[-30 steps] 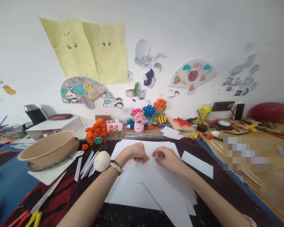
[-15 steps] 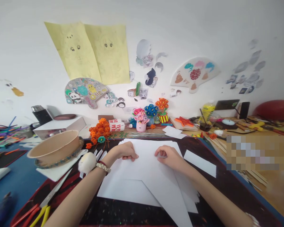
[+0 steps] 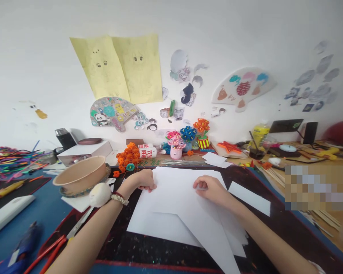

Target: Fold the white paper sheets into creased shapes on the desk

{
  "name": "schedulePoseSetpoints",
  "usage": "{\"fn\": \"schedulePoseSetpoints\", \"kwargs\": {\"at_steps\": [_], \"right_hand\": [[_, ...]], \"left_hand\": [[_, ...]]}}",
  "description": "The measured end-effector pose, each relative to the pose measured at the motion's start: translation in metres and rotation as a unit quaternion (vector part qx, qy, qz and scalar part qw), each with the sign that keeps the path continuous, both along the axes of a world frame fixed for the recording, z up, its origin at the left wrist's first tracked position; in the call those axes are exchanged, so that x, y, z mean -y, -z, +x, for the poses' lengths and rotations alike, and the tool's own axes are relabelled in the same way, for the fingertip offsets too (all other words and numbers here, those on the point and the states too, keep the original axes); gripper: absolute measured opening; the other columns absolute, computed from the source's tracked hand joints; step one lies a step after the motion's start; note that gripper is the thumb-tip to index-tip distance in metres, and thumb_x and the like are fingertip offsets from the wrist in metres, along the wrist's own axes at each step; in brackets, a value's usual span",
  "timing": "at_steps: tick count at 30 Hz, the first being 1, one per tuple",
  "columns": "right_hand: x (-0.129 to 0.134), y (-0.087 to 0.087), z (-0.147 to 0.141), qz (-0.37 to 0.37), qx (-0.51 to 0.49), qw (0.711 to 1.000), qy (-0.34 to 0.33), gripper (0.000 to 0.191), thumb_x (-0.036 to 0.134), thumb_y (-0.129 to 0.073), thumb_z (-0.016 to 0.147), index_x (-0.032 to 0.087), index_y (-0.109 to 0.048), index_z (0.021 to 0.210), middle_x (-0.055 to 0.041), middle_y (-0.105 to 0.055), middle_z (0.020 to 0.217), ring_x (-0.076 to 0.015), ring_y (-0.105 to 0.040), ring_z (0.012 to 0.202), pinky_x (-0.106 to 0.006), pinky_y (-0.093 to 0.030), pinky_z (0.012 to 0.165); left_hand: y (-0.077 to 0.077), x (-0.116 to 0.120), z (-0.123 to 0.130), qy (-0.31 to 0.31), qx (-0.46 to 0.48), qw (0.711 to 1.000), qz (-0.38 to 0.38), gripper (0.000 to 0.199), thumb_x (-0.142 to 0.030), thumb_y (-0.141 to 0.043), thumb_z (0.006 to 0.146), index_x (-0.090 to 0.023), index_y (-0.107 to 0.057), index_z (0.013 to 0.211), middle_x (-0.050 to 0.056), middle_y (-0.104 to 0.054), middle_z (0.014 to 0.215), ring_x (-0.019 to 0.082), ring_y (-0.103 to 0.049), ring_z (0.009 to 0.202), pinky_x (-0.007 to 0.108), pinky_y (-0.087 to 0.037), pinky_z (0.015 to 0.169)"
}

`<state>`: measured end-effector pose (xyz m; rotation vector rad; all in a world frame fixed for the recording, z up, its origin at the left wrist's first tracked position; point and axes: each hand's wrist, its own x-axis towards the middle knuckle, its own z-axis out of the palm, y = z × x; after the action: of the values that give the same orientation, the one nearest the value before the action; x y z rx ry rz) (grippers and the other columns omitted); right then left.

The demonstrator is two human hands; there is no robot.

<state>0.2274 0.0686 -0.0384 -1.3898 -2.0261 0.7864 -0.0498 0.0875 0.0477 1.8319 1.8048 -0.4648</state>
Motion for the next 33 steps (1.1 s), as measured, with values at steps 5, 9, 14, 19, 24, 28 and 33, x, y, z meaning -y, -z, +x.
{"fn": "schedulePoseSetpoints", "kwargs": {"at_steps": [5,9,14,19,24,28,33], "right_hand": [[-0.007,-0.012,-0.004,-0.015,0.006,1.000,0.020,0.018,0.020,-0.064,0.066,0.020,-0.071,0.083,-0.0024,-0.065,0.076,-0.0183,-0.059,0.070,-0.027,-0.043,0.064],[-0.013,-0.028,-0.020,-0.050,0.012,0.998,0.025,0.013,0.028,-0.063,0.074,0.019,-0.068,0.082,-0.0033,-0.067,0.072,-0.0170,-0.060,0.064,-0.025,-0.041,0.056],[-0.020,-0.038,-0.050,-0.193,0.043,0.978,-0.065,0.025,0.026,-0.066,0.072,0.017,-0.060,0.050,-0.0018,-0.063,0.049,-0.0116,-0.053,0.039,-0.022,-0.036,0.039],[-0.029,-0.037,-0.064,-0.264,0.052,0.961,-0.069,0.027,0.021,-0.068,0.070,0.016,-0.059,0.045,0.0006,-0.059,0.041,-0.0101,-0.051,0.034,-0.020,-0.037,0.037],[-0.032,-0.037,-0.062,-0.292,0.045,0.953,-0.062,0.027,0.021,-0.071,0.070,0.016,-0.058,0.046,0.0016,-0.059,0.039,-0.0088,-0.050,0.032,-0.019,-0.037,0.035],[-0.034,-0.035,-0.060,-0.298,0.041,0.952,-0.059,0.030,0.023,-0.074,0.068,0.016,-0.058,0.044,0.0008,-0.060,0.039,-0.0093,-0.051,0.033,-0.019,-0.039,0.036],[-0.032,-0.033,-0.052,-0.294,0.037,0.954,-0.047,0.029,0.022,-0.074,0.068,0.016,-0.058,0.044,0.0002,-0.060,0.039,-0.0095,-0.051,0.032,-0.020,-0.040,0.035]], "left_hand": [[-0.006,0.019,0.022,0.027,-0.055,0.990,0.130,0.034,-0.033,-0.059,0.092,-0.016,-0.056,0.121,0.010,-0.059,0.120,0.023,-0.061,0.101,0.043,-0.053,0.084],[0.008,0.055,0.060,0.111,-0.053,0.962,0.244,0.022,-0.026,-0.054,0.092,-0.011,-0.064,0.104,0.014,-0.066,0.106,0.027,-0.063,0.099,0.046,-0.051,0.083],[0.040,0.095,0.102,0.273,0.017,0.921,0.277,0.022,-0.022,-0.049,0.087,-0.014,-0.069,0.083,0.013,-0.070,0.075,0.028,-0.069,0.071,0.037,-0.049,0.063],[0.061,0.101,0.106,0.298,0.036,0.899,0.318,0.025,-0.021,-0.042,0.089,-0.015,-0.066,0.083,0.011,-0.070,0.070,0.027,-0.068,0.062,0.033,-0.043,0.052],[0.068,0.100,0.103,0.291,0.039,0.892,0.345,0.021,-0.021,-0.044,0.088,-0.016,-0.064,0.080,0.009,-0.070,0.067,0.026,-0.067,0.057,0.031,-0.039,0.049],[0.073,0.100,0.105,0.285,0.042,0.888,0.359,0.021,-0.022,-0.045,0.088,-0.017,-0.063,0.079,0.008,-0.070,0.068,0.026,-0.067,0.057,0.031,-0.038,0.048],[0.074,0.100,0.105,0.278,0.044,0.886,0.368,0.022,-0.024,-0.045,0.088,-0.018,-0.063,0.078,0.008,-0.070,0.069,0.027,-0.067,0.058,0.033,-0.039,0.049]]}}
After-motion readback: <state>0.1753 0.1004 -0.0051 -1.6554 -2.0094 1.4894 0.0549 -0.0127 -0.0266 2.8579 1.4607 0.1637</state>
